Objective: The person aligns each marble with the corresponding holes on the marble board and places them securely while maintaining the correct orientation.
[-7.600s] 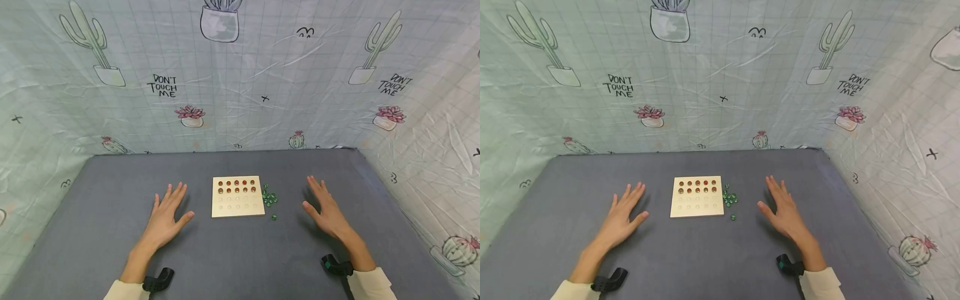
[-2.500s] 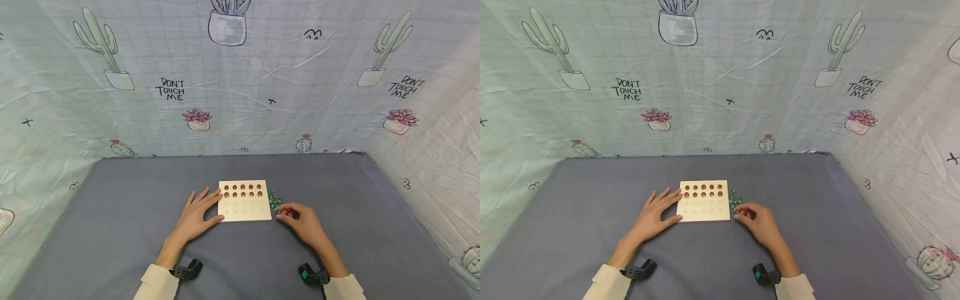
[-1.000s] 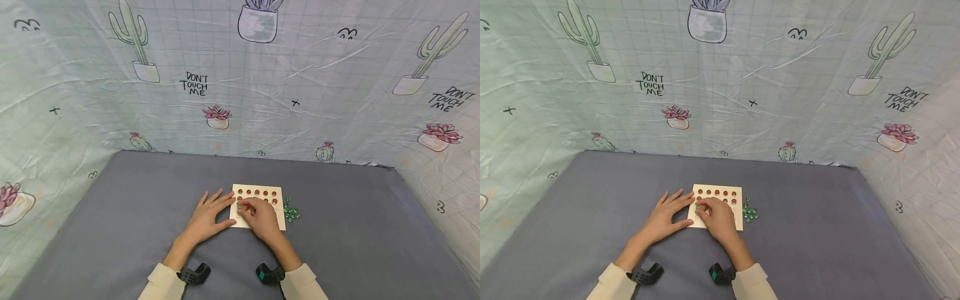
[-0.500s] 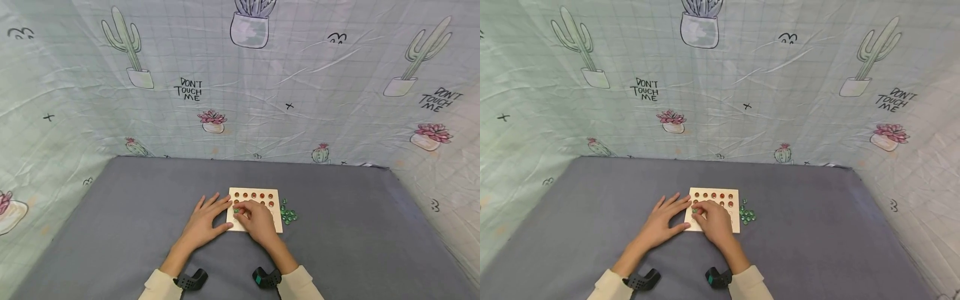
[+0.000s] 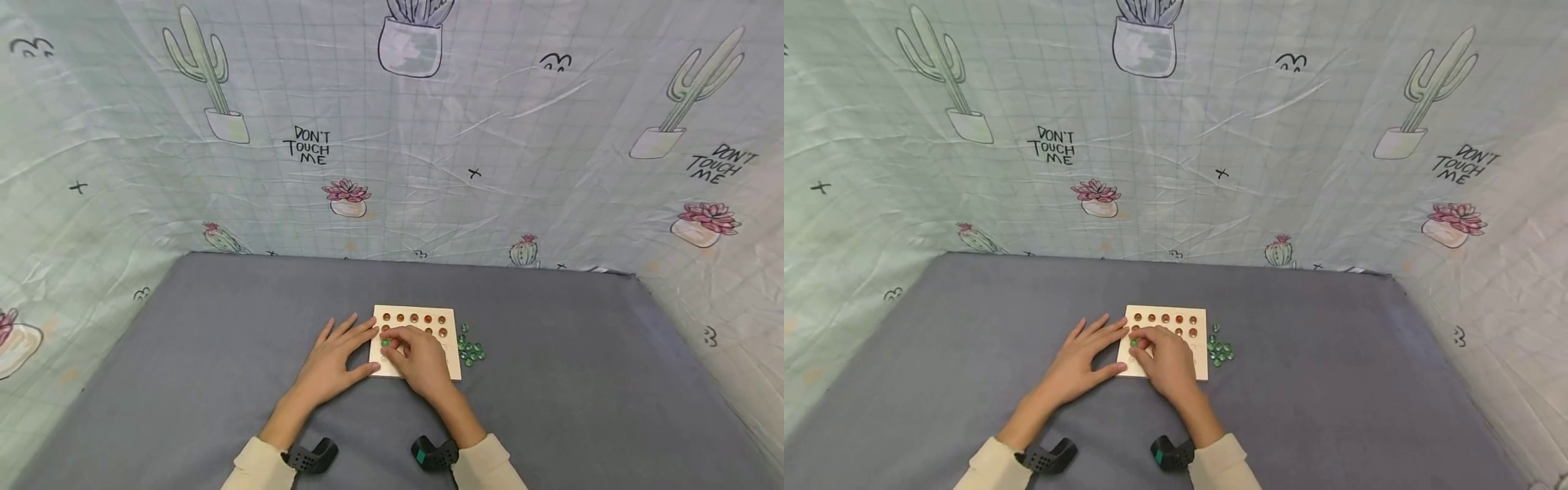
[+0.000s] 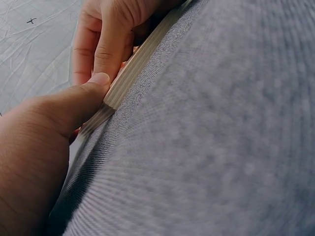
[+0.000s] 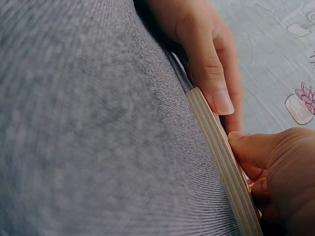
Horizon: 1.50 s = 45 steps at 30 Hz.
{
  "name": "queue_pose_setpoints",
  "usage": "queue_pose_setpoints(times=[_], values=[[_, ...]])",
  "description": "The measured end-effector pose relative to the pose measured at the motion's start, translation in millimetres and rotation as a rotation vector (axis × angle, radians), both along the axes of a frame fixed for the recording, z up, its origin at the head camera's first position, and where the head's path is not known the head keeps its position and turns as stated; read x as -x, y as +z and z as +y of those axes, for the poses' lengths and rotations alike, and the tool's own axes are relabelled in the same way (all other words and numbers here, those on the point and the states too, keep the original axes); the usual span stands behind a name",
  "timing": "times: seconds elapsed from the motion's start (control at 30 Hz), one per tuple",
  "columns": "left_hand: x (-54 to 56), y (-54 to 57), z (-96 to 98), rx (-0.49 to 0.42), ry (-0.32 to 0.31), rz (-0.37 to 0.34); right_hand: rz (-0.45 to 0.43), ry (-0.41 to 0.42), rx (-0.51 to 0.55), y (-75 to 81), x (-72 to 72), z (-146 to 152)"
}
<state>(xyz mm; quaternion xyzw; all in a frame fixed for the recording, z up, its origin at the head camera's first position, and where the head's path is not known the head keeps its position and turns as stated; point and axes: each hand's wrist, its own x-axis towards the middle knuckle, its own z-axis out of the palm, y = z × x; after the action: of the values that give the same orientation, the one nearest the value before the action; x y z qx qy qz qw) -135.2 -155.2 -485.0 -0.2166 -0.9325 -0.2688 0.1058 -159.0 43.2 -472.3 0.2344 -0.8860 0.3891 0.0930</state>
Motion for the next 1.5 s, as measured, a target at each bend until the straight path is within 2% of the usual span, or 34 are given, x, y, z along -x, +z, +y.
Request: queue_pose_setpoints(times=[0.23, 0.37, 0.6, 0.77, 0.9, 0.97, 1.07, 1.17, 1.27, 1.5], values=[[-5.2, -0.5, -0.1, 0.005, 0.001, 0.008, -0.025, -0.010, 0.063, -2.1, -5.2, -0.7], [-6.4, -1.3, 0.4, 0.002, -0.009, 0.014, -0.043, -0.020, 0.146, -1.2, -5.6, 0.3], [0.7, 0.6, 2.0, -0.002, -0.012, 0.068, -0.072, -0.041, 0.263, 7.3, 3.9, 6.2], [-0.9, -0.3, 5.6, 0.010, -0.007, 0.011, -0.086, -0.101, 0.368, 12.2, 11.1, 28.0], [0.6, -1.2, 11.0, 0.019, -0.018, -0.018, -0.067, -0.178, 0.462, 26.7, 21.4, 55.7], [1.5, -0.8, 12.8, 0.017, -0.020, -0.015, -0.056, -0.198, 0.476, 34.5, 28.5, 70.7], [1.6, -0.9, 13.2, 0.005, -0.010, 0.003, -0.035, -0.206, 0.437, 41.4, 39.5, 93.0], [-0.8, -1.4, 11.2, -0.005, -0.001, 0.011, -0.044, -0.215, 0.377, 38.1, 47.2, 115.2], [-4.7, -2.3, 8.4, -0.014, 0.006, 0.008, -0.088, -0.206, 0.358, 27.6, 51.7, 134.7], [-11.5, -0.1, 7.4, -0.009, 0.018, 0.010, -0.228, -0.105, 0.376, 5.7, 54.5, 158.6]])
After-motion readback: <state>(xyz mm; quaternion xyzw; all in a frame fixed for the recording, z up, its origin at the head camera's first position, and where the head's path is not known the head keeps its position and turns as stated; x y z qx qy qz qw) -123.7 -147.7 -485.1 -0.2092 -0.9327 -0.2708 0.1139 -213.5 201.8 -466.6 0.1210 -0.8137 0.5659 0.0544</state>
